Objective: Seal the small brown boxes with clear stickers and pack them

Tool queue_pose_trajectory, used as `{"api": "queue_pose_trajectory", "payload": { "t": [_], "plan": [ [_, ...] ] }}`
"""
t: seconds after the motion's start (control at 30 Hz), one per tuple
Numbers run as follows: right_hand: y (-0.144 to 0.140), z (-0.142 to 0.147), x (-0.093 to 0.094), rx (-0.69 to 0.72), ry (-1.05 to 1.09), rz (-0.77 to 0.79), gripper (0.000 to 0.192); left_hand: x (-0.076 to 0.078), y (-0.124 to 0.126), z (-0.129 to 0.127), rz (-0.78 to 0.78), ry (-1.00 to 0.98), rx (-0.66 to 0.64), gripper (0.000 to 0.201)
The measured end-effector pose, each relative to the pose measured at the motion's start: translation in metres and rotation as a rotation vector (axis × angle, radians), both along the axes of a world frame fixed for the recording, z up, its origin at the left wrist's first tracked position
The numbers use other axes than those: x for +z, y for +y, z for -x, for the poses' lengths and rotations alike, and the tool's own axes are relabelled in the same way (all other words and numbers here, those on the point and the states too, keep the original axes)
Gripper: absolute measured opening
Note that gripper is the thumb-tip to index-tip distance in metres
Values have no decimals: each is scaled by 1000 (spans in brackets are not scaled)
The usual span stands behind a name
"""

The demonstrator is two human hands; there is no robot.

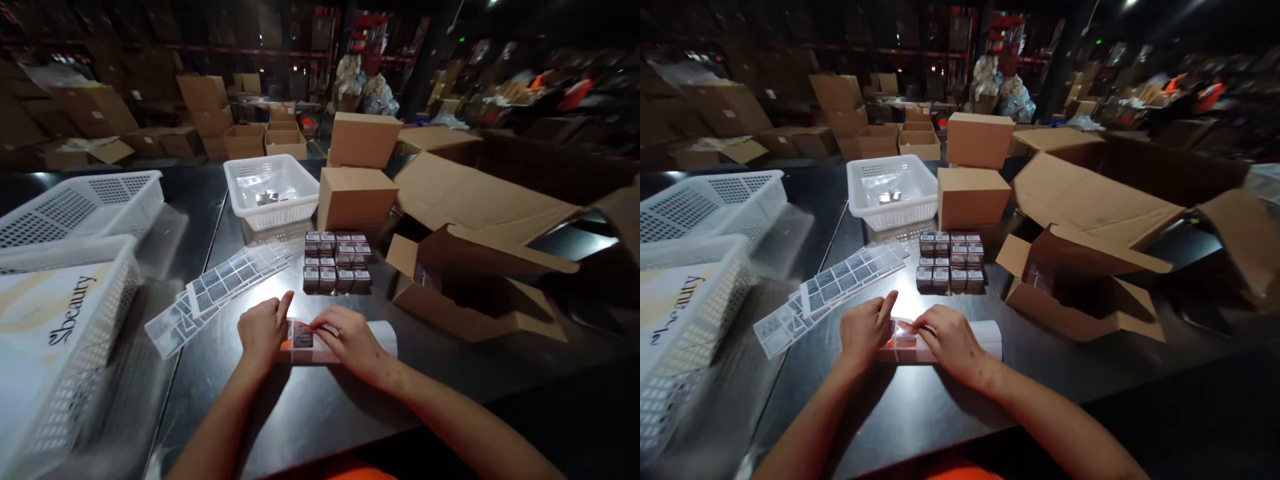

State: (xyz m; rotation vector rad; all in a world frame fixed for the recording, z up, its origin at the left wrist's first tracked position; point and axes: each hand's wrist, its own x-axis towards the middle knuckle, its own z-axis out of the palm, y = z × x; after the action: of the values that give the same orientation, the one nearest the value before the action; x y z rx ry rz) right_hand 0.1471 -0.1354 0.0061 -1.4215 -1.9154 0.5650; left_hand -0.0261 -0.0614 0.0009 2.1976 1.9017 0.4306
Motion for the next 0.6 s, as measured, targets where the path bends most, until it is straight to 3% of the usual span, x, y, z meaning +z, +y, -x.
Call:
{"api": "queue_pose_trajectory", "payload": {
  "t": [0.1, 0.2, 0.27, 0.33, 0.4, 0.47, 0.53, 0.6],
  "plan": [
    [-11, 4, 3, 126, -113, -201, 20, -3, 5, 3, 9, -59, 30, 52],
    [-10, -6, 22, 184, -32, -299, 13, -8, 11, 6, -121, -230, -33, 46],
    [5, -24, 36, 16, 11, -358, 8, -10, 13, 8, -194, -337, -56, 45],
    [31, -50, 42, -198, -83, -443, 9, -11, 14, 7, -214, -393, -68, 45],
    [60, -75, 36, -289, -293, -475, 27, -12, 13, 6, -206, -427, -108, 45],
    [84, -94, 21, -286, -502, -424, 38, -13, 12, 4, -191, -450, -154, 43],
    [97, -105, 5, -256, -626, -399, 43, -14, 10, 2, -177, -473, -184, 42],
    [100, -110, -7, -253, -653, -474, 43, -14, 8, 1, -168, -488, -187, 43]
  ]
}}
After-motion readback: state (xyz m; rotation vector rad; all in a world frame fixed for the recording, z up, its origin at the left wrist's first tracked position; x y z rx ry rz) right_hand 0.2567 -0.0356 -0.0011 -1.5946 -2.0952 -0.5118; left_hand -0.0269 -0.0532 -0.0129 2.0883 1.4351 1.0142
